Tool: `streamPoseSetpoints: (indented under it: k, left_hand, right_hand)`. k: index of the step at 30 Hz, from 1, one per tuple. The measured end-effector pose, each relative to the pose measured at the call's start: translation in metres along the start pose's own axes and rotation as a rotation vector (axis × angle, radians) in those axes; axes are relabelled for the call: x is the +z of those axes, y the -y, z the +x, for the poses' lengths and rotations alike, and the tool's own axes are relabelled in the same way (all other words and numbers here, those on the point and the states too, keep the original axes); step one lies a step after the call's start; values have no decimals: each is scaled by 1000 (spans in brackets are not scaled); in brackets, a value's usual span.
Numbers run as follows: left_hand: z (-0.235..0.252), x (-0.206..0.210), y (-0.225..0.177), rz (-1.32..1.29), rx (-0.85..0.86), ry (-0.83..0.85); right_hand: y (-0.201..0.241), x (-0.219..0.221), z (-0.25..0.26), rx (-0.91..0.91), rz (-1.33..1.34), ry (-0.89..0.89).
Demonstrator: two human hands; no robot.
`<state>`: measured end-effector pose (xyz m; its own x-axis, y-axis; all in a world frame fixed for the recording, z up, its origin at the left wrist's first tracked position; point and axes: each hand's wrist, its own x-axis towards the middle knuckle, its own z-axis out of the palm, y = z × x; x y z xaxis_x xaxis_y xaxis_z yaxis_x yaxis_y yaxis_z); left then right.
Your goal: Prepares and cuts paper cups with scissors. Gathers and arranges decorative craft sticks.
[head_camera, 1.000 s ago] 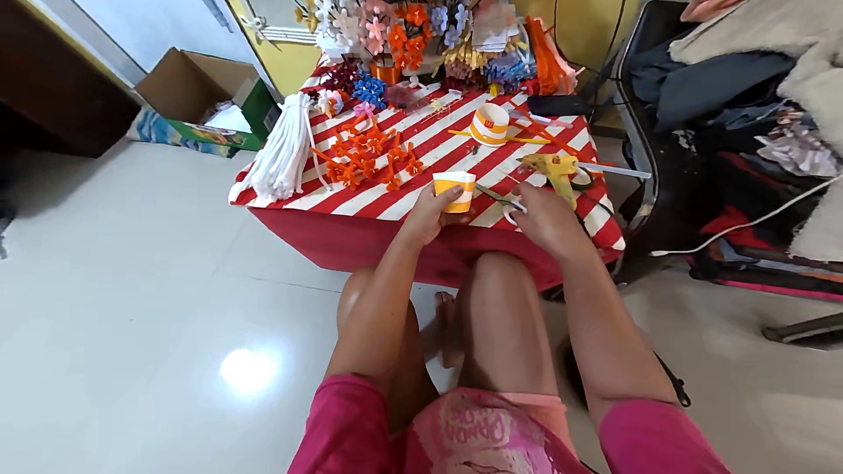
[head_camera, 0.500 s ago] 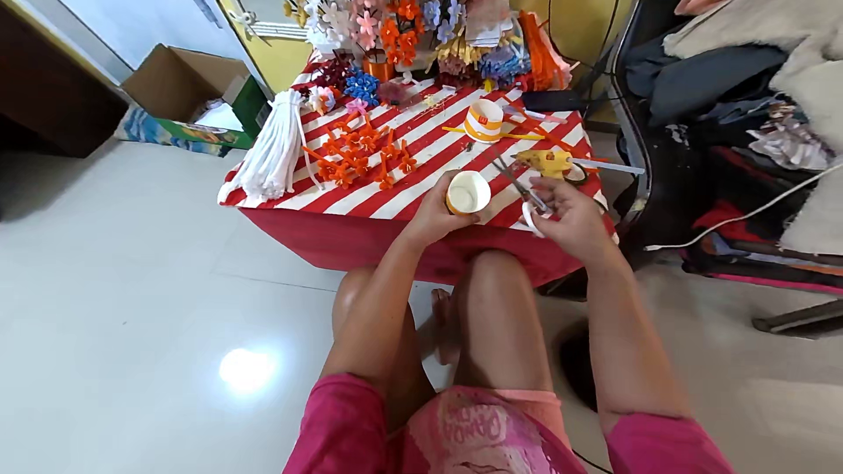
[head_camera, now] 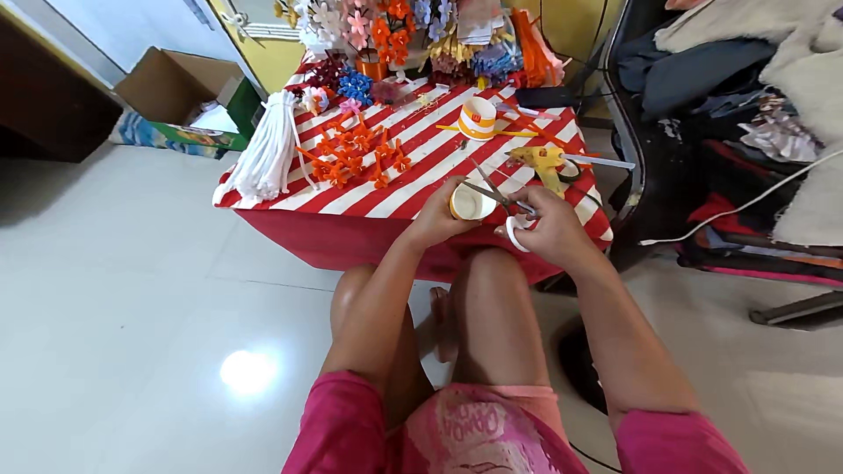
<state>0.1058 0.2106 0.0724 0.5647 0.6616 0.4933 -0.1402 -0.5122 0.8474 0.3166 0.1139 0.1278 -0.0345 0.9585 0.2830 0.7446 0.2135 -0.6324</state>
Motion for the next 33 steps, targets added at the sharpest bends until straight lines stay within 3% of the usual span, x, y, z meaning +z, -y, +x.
streamPoseSetpoints:
  k: [13,19,26,33]
  left_hand:
    - [-3,-12,-11,-56,-80,55]
    - [-6,-9,-9,-304,-137,-23]
    - [3,21,0,251,62,-368]
    - [3,17,-2,164,42,-296]
  right_hand:
    - [-4,-4,-1,-121,-25,-8]
    - [-4,-3,-6,-81,-42,-79]
    - [10,13,-13,-26,-137,-117]
    - [15,6,-4,29,-124,-106]
